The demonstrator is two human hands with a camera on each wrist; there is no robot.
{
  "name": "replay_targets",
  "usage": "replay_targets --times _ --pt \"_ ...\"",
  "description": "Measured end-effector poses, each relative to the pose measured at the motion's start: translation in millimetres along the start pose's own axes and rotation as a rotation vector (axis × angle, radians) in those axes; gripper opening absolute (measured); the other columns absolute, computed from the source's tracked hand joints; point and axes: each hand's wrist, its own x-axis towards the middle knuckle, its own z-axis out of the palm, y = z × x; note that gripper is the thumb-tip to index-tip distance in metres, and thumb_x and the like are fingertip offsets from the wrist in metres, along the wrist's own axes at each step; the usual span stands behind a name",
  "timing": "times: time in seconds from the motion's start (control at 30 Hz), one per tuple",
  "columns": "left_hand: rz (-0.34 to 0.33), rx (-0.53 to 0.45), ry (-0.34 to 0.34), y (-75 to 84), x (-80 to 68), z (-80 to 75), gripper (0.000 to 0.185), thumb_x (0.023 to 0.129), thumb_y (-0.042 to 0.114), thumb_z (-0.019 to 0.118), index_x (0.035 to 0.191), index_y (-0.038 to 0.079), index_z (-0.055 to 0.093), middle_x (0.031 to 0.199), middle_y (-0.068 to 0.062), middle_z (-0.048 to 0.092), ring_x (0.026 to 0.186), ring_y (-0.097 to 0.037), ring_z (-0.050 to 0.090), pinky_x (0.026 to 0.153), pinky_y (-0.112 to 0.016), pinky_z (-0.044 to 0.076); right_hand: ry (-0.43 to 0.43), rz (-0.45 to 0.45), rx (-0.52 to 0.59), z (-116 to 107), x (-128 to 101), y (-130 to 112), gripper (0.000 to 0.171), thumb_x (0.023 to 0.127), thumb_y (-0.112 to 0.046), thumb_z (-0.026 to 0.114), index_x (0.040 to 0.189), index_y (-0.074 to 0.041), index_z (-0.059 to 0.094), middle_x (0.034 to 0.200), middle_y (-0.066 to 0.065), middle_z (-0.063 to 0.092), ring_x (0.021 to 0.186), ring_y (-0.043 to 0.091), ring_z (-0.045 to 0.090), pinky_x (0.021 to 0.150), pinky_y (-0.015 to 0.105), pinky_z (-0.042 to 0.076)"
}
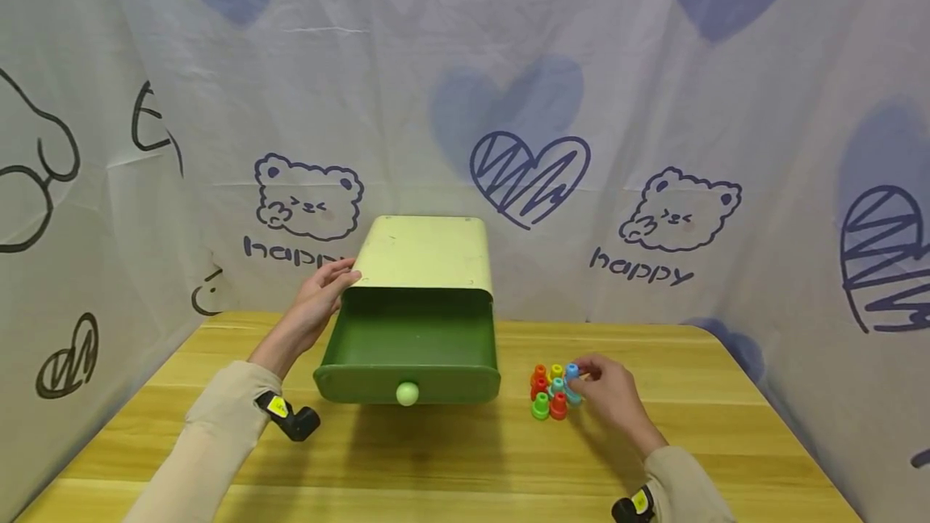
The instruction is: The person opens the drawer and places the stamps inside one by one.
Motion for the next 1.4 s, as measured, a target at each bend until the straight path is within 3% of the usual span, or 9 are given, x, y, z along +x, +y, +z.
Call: replay_targets --times 0.27,0.53,0.77,0.97,1.2,1.4 --pt "0.009 -0.025 -0.014 -0.2 2.4 3.3 0.059 0.096 0.026 0.060 0.145 0.003 0.037 0.145 -0.018 0.038 0.132 -0.032 0.036 0.109 -0.049 0.028 -0.026 -0.011 0.001 -4.1 6.3 -20.2 0.032 0.084 -0.011 0.070 0.110 0.007 0.063 0.099 0.011 0.064 0.090 0.027 0.059 0.075 0.038 0.050" --pt "0.021 -0.016 -0.014 1.8 3.4 4.8 0.059 0.096 0.026 0.059 0.145 0.003 0.037 0.145 -0.019 0.038 0.133 -0.032 0.036 0.109 -0.048 0.028 -0.054 -0.025 0.038 -6.2 14.4 -50.1 0.029 0.085 -0.015 0.069 0.106 0.002 0.062 0.095 0.008 0.064 0.085 0.022 0.057 0.069 0.032 0.049" --pt "0.029 0.004 -0.022 4.4 2.2 -1.5 0.061 0.096 0.026 0.058 0.147 0.003 0.034 0.147 -0.019 0.035 0.133 -0.033 0.035 0.109 -0.047 0.030 -0.035 -0.157 0.010 -4.0 8.5 -84.7 0.023 0.082 -0.008 0.067 0.101 0.003 0.062 0.089 0.007 0.061 0.082 0.022 0.053 0.065 0.031 0.048" --pt "0.009 -0.002 -0.012 4.6 -0.2 -1.5 0.061 0.096 0.027 0.059 0.147 0.004 0.034 0.147 -0.018 0.035 0.134 -0.033 0.034 0.110 -0.048 0.027 -0.059 -0.184 0.011 -2.9 2.9 -106.3 0.020 0.080 -0.008 0.068 0.097 0.000 0.060 0.088 0.006 0.060 0.081 0.022 0.053 0.065 0.031 0.048" --pt "0.007 -0.014 -0.010 0.5 -2.5 -1.5 0.061 0.097 0.026 0.058 0.148 0.003 0.033 0.147 -0.019 0.035 0.135 -0.034 0.033 0.111 -0.050 0.025 -0.087 -0.264 -0.020 -10.4 9.3 -122.0 0.020 0.079 -0.009 0.069 0.095 -0.002 0.060 0.090 0.007 0.059 0.084 0.024 0.052 0.066 0.033 0.048" --pt "0.015 -0.014 -0.017 -0.8 -1.4 -1.9 0.060 0.097 0.026 0.057 0.147 0.002 0.034 0.147 -0.020 0.035 0.134 -0.034 0.033 0.110 -0.049 0.027 -0.104 -0.348 -0.111 -15.4 16.6 -138.4 0.017 0.076 -0.007 0.069 0.090 -0.004 0.060 0.085 0.004 0.059 0.081 0.023 0.052 0.067 0.033 0.047"
